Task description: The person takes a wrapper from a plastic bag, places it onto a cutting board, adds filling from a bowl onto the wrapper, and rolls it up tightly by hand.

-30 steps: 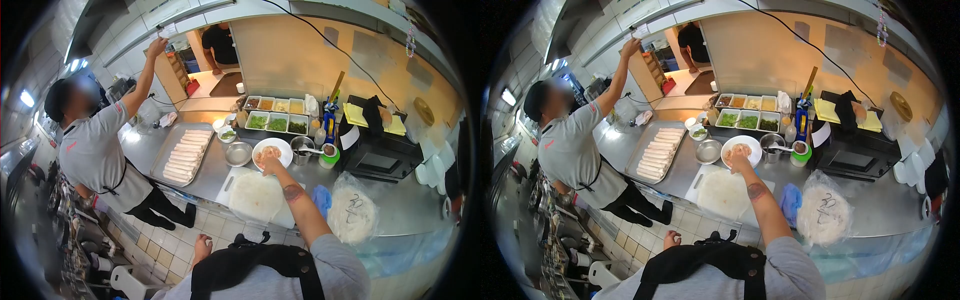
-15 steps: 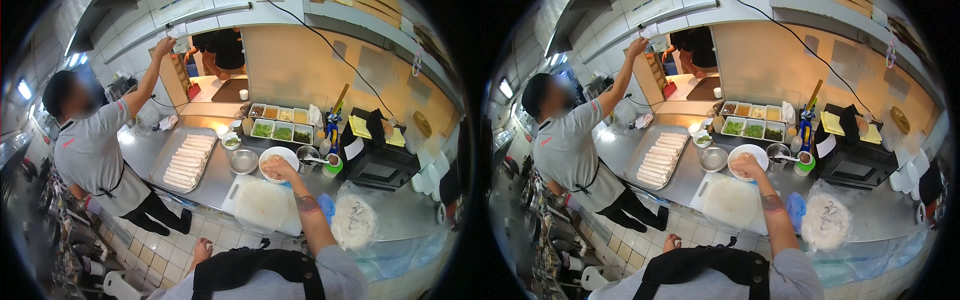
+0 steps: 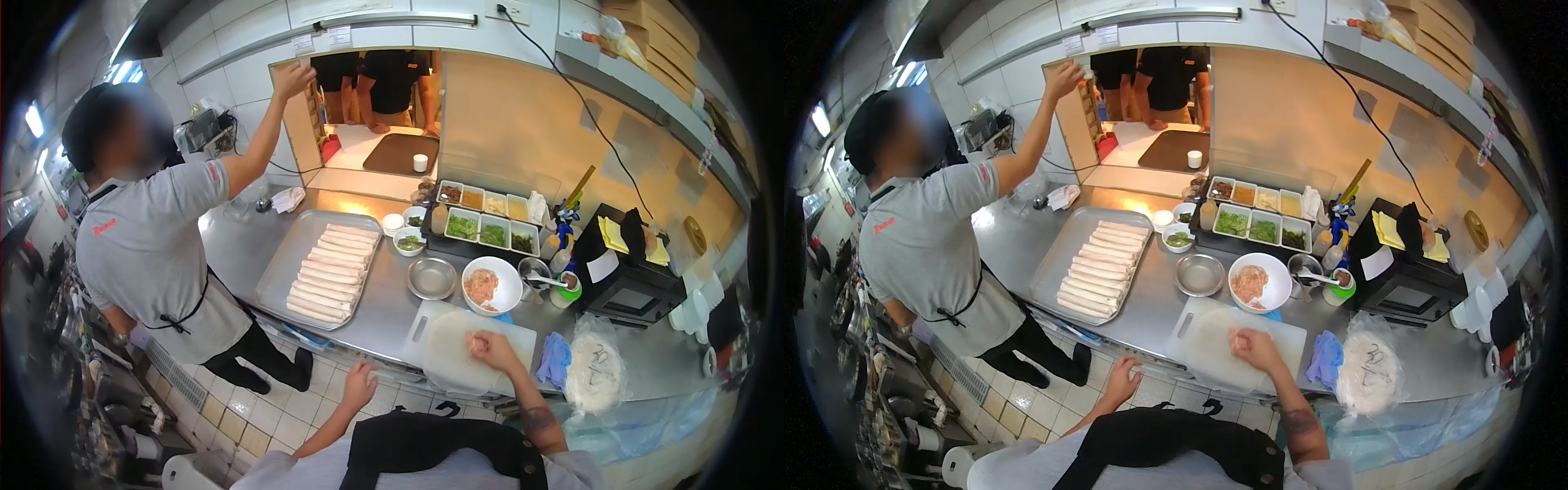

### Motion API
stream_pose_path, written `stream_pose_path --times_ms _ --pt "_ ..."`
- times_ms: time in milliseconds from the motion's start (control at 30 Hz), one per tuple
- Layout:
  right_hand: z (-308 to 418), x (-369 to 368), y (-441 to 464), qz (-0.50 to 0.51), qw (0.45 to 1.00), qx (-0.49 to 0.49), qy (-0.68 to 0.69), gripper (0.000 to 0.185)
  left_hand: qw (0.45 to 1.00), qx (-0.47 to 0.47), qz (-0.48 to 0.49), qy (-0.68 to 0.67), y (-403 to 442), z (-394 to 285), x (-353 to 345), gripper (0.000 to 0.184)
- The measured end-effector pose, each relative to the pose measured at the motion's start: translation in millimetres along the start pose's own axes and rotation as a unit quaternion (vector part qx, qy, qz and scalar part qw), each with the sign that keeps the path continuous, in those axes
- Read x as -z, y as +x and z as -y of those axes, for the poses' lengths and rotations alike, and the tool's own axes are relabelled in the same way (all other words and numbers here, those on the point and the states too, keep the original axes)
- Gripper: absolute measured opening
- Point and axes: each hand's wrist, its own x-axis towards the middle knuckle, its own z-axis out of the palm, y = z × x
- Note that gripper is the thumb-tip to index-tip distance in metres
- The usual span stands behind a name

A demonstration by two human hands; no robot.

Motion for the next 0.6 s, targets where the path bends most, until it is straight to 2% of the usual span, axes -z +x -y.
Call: stream_pose_path --times_ms 167,233,300,333,400,433,500,533,600 --pt "-4 -59 -28 -0.021 0.996 0.079 -0.027 0.035 0.987 -0.106 0.052 -0.11 61 -53 -37 0.037" --pt "-4 -74 -34 -0.033 0.993 0.107 -0.048 0.037 0.964 -0.18 0.12 -0.152 80 -73 -59 0.038" --pt "1 -82 -39 -0.101 0.984 0.117 -0.086 0.036 0.939 -0.254 0.161 -0.168 95 -86 -88 0.034" --pt "3 -83 -41 -0.102 0.985 0.114 -0.086 0.036 0.938 -0.255 0.164 -0.169 99 -90 -97 0.034" --pt "5 -81 -43 0.002 0.993 -0.04 -0.112 0.03 0.897 -0.258 0.316 -0.168 108 -96 -107 0.035" --pt "8 -82 -44 -0.001 0.993 -0.041 -0.113 0.03 0.896 -0.261 0.316 -0.169 109 -96 -109 0.035" --pt "12 -88 -47 -0.049 0.983 -0.061 -0.166 0.023 0.89 -0.206 0.356 -0.197 108 -99 -112 0.035" --pt "11 -91 -48 -0.05 0.982 -0.06 -0.17 0.023 0.89 -0.208 0.353 -0.199 107 -99 -112 0.035" --pt "10 -97 -50 -0.113 0.971 -0.033 -0.207 0.021 0.908 -0.195 0.311 -0.203 100 -95 -116 0.033"
